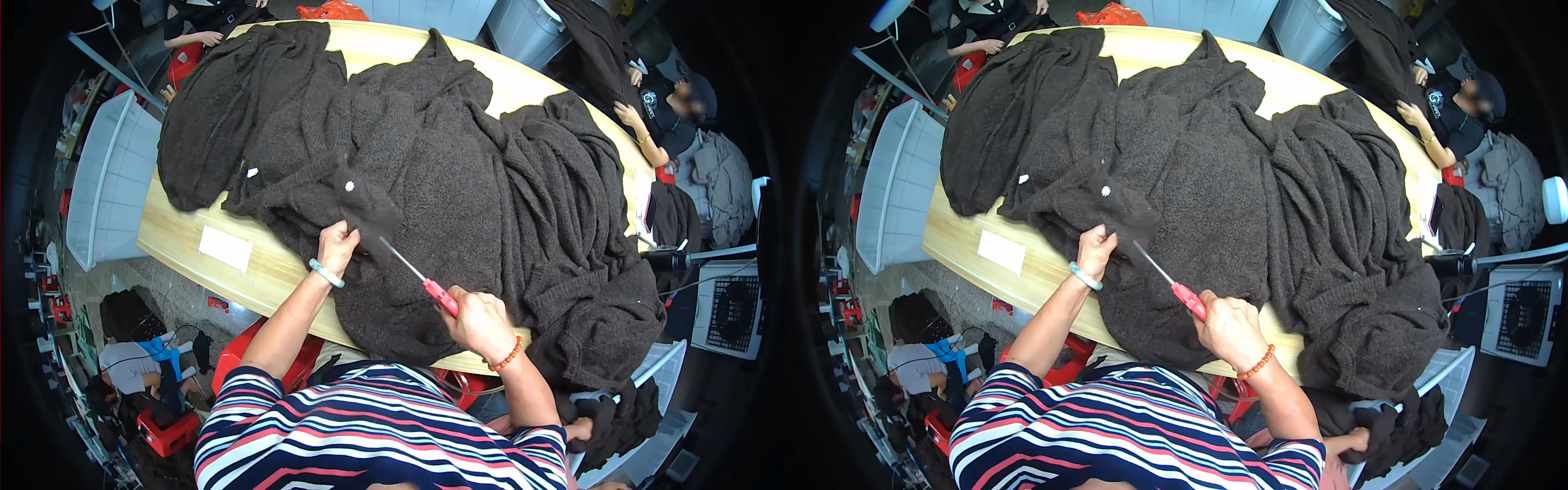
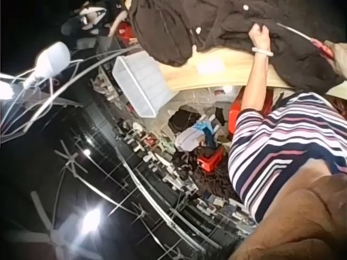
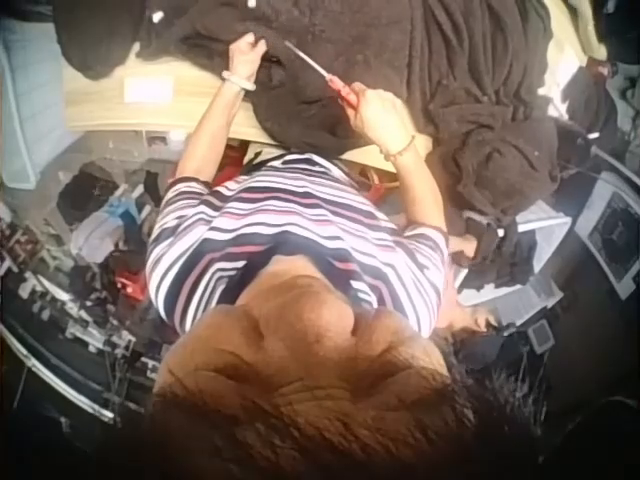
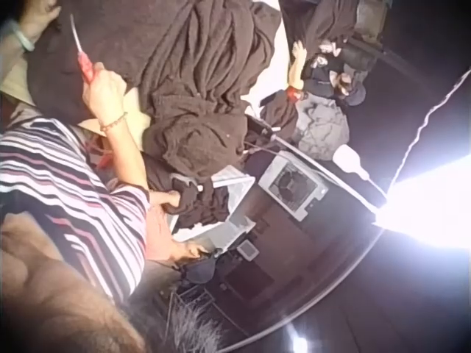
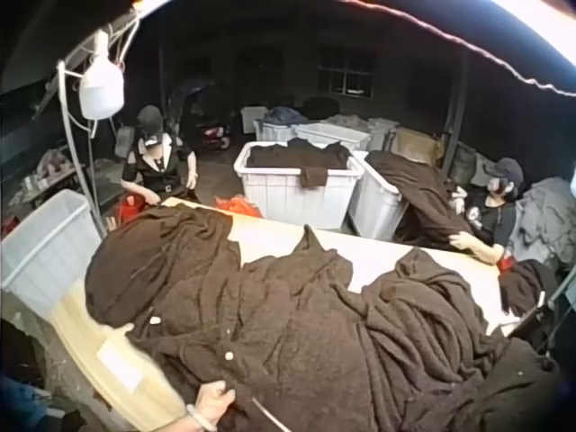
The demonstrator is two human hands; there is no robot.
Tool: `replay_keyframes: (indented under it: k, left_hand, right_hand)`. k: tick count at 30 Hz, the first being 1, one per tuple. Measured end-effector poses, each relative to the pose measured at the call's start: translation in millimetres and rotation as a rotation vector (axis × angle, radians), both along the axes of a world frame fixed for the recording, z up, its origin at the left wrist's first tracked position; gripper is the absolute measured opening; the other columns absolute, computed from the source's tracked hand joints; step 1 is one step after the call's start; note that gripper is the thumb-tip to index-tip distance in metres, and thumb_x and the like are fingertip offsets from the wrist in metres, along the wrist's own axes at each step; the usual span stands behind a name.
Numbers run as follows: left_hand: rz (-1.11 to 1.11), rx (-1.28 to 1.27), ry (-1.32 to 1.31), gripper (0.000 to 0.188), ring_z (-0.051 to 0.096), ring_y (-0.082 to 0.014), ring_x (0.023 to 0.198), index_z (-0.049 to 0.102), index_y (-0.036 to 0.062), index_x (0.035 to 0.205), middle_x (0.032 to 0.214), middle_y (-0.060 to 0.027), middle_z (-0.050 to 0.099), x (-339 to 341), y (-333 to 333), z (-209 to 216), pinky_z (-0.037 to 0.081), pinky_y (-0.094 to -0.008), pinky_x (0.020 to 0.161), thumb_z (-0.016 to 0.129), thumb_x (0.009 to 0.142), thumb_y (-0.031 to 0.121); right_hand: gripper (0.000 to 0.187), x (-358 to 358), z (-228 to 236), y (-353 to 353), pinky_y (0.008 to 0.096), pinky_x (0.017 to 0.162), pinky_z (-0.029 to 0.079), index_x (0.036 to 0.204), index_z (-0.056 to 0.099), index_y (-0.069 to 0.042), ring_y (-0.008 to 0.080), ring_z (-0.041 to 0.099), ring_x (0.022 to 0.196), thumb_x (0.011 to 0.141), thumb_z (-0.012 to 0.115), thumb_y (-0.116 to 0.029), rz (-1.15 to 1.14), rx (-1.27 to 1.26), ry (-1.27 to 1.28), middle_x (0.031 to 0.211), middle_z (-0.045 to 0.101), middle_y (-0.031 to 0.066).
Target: Trim excess threads from garments using scissors.
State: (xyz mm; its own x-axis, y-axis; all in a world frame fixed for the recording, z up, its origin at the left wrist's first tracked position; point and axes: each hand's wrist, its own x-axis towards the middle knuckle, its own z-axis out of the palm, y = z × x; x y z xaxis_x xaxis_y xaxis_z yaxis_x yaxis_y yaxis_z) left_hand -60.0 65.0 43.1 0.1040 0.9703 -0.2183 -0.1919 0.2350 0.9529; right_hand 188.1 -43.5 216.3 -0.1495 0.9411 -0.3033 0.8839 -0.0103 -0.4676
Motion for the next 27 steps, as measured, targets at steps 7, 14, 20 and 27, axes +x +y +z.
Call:
replay_keyframes:
  k: [7, 14, 20, 27]
  left_hand:
    - [0.103, 0.183, 0.518, 0.045, 0.058, -0.0096, 0.075, 0.055, -0.002, 0.113, 0.086, -0.0045, 0.062, -21.4, 16.0, 56.6, 0.049, -0.0225, 0.067, 0.079, 0.079, 0.013]
    - [0.154, 0.165, 0.52, 0.05, 0.054, -0.0055, 0.063, 0.057, -0.0078, 0.113, 0.077, -0.0038, 0.062, -21.9, 89.0, 49.5, 0.046, -0.0206, 0.057, 0.081, 0.077, 0.016]
    - [-0.098, -0.023, 0.394, 0.019, 0.058, -0.0062, 0.073, 0.067, -0.004, 0.096, 0.085, -0.0004, 0.067, -29.6, 103.8, 23.2, 0.049, -0.0229, 0.067, 0.074, 0.083, 0.009]
    - [-0.155, -0.085, -0.029, 0.013, 0.062, -0.0079, 0.083, 0.067, -0.0008, 0.102, 0.094, -0.0034, 0.069, -48.0, 77.2, 38.0, 0.049, -0.0225, 0.078, 0.065, 0.09, 0.005]
  right_hand:
    - [0.017, -1.2, -18.0, -3.1, 0.0468, 0.065, 0.05, 0.086, 0.059, -0.005, 0.0379, 0.063, 0.069, 0.084, 0.064, -0.021, -0.058, 0.039, 0.033, 0.07, 0.062, 0.0187]
    - [0.016, -25.4, -1.5, 23.6, 0.0463, 0.063, 0.049, 0.085, 0.058, -0.006, 0.0377, 0.063, 0.068, 0.085, 0.065, -0.02, -0.074, 0.116, 0.091, 0.069, 0.061, 0.0189]
    - [0.016, -38.0, -0.8, 46.1, 0.0453, 0.06, 0.052, 0.084, 0.058, -0.006, 0.0343, 0.066, 0.066, 0.086, 0.063, -0.02, -0.034, 0.094, -0.003, 0.064, 0.061, 0.0183]
    - [0.018, -34.2, -6.6, 50.4, 0.0485, 0.065, 0.05, 0.087, 0.058, -0.005, 0.0385, 0.063, 0.068, 0.085, 0.065, -0.022, 0.026, 0.047, 0.033, 0.069, 0.061, 0.0189]
